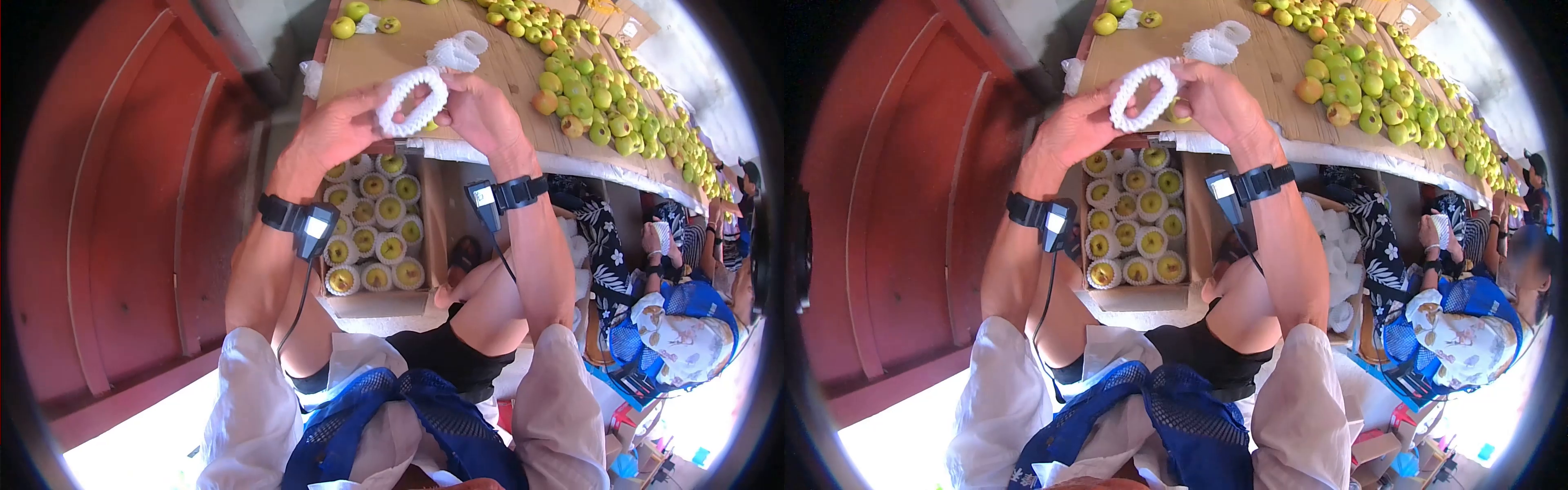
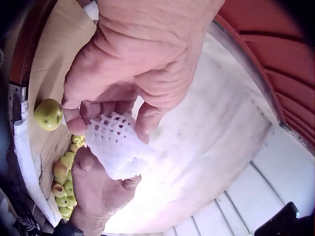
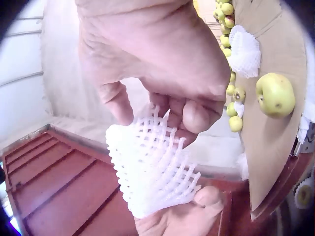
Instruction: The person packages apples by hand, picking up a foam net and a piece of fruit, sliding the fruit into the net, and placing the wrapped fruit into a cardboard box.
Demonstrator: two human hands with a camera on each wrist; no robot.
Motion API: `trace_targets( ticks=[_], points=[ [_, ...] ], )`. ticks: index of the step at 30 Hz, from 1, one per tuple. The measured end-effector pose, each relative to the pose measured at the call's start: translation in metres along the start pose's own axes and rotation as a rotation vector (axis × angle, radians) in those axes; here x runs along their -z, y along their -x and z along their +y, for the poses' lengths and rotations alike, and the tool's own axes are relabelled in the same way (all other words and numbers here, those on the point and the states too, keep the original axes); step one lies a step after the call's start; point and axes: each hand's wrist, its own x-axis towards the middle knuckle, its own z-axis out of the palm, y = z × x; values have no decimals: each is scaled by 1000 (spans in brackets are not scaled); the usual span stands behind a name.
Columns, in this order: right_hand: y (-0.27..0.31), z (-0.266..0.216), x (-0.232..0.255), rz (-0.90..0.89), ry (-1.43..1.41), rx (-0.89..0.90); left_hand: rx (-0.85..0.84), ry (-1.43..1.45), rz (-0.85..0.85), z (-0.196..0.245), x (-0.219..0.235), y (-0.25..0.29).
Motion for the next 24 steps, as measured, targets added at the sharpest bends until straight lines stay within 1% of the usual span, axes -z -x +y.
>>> trace_targets(
  ticks=[1, 3, 5, 6, 8, 9, 12, 15, 17, 20, 24],
  points=[
    [-2, -1, 0, 13, -17, 10, -49, -29, -56, 2, 0, -4],
    [-4, -6, -2, 8, -42, 36, -66, -49, -126, 7, -3, -9],
    [-13, -2, 13, -4, -118, 34, -37, -36, -134, 10, -1, -16],
    [-16, -2, 15, -11, -155, 33, -56, -65, -105, 9, -2, -19],
    [-17, -2, 21, -36, -139, 35, -95, -124, -47, 6, -4, -25],
    [-16, -5, 20, -50, -129, 36, -85, -116, -38, 6, -4, -27],
    [-15, -9, 16, 0, -100, 64, -59, -95, -14, 5, -1, -31],
    [-14, -1, 22, 127, 40, 18, -51, -65, 21, -2, 7, -37],
    [-13, 6, 30, 204, 53, -35, -51, -25, 61, -14, 20, -44],
    [-12, 20, 48, 291, 131, -113, 66, -4, 123, -33, 47, -57],
    [-10, 29, 55, 414, 177, -165, 103, -99, 195, -47, 55, -71]
  ],
)
